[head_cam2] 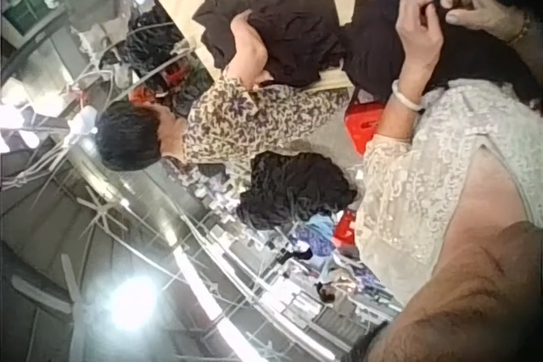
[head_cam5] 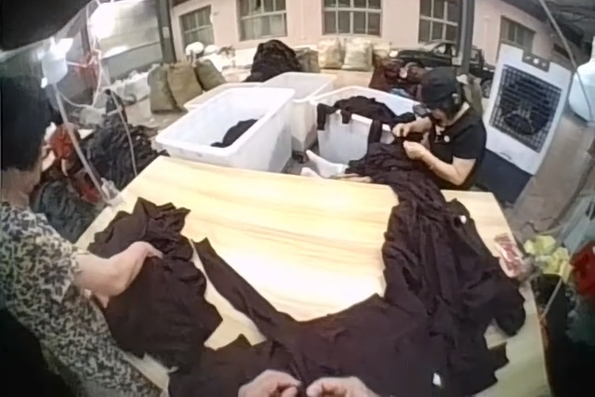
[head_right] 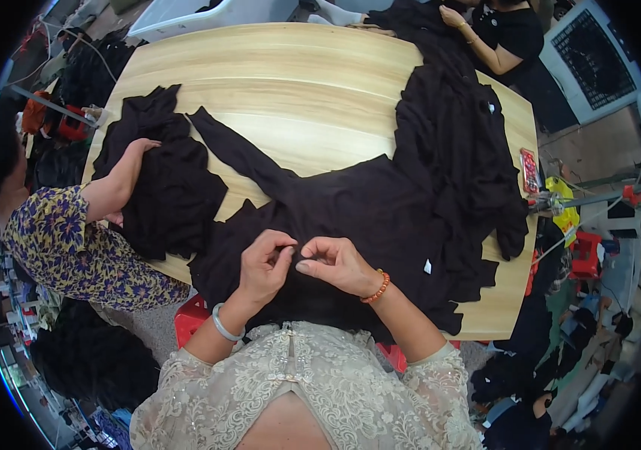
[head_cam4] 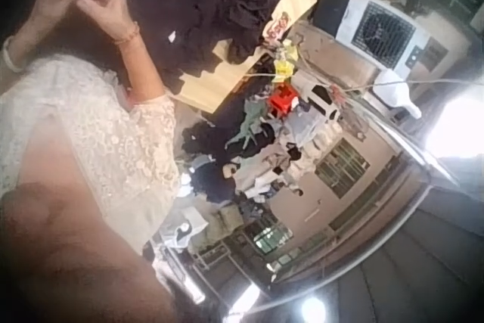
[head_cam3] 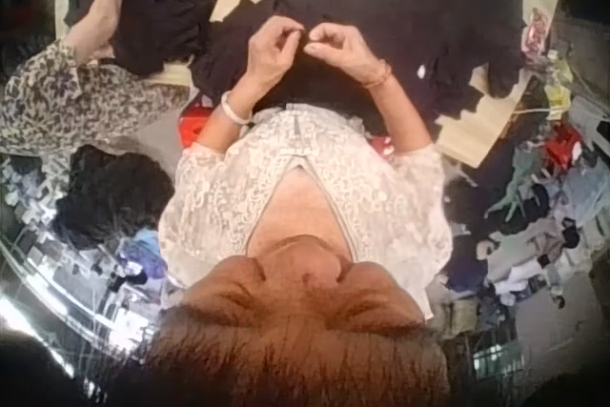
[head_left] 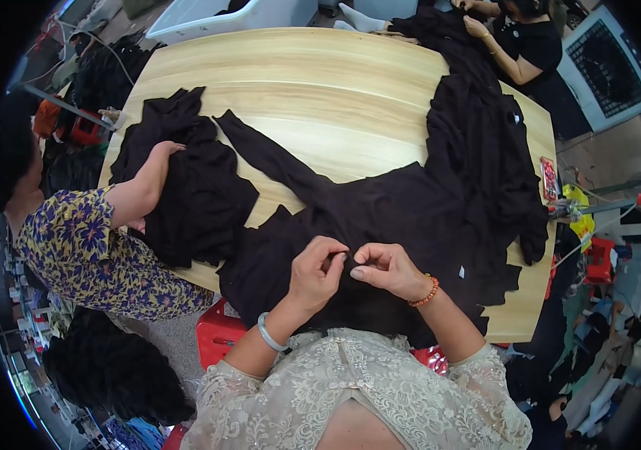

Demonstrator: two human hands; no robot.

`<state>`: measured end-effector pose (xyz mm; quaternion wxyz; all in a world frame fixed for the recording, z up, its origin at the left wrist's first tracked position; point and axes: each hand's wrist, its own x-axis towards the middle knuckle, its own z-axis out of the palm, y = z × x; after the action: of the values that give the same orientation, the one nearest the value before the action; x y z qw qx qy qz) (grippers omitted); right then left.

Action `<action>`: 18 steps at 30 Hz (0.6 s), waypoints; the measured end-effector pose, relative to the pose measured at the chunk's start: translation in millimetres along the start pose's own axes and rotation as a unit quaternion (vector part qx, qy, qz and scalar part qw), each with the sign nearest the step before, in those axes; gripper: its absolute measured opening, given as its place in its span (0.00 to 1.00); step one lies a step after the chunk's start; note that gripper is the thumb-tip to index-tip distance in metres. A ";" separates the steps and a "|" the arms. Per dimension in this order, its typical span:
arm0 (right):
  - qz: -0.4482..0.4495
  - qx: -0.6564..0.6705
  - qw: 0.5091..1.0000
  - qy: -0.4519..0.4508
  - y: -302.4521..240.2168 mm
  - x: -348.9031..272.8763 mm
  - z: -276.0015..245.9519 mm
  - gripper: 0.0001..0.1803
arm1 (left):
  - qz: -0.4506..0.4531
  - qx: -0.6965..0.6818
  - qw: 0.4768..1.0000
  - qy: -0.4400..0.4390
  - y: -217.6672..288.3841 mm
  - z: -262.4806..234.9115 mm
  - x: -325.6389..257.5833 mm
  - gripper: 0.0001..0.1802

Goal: Trimming loose threads from black garments using scissors on a factory workbench.

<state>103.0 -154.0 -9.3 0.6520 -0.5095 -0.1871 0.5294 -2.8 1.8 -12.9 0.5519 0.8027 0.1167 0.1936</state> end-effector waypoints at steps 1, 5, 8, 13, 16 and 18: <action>0.014 0.034 0.999 0.006 -4.5 -1.8 2.1 0.07 | 0.071 0.020 0.996 0.043 3.3 -0.7 2.4 0.08; -0.009 0.164 0.983 0.084 1.4 -3.2 2.3 0.06 | 0.144 0.048 0.988 -0.032 16.3 -19.0 -11.4 0.16; -0.013 0.176 0.982 0.067 -3.3 -4.6 4.8 0.06 | 0.054 0.006 0.990 -0.127 16.8 -18.3 -10.3 0.23; -0.015 0.182 0.981 0.060 -12.3 -5.8 3.6 0.05 | 0.011 -0.025 0.991 -0.133 22.3 -15.6 6.2 0.26; -0.007 0.199 0.978 0.054 -14.2 -5.9 3.1 0.04 | 0.038 0.018 0.991 -0.126 24.1 -13.4 18.1 0.23; 0.003 0.211 0.976 0.060 -13.3 -5.3 1.6 0.04 | 0.147 0.092 0.979 -0.106 18.2 -10.4 24.8 0.19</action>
<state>106.5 -156.9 4.3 0.7530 -0.3923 -0.0298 0.5274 14.4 13.8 11.8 0.4502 0.8745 -0.0441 0.1750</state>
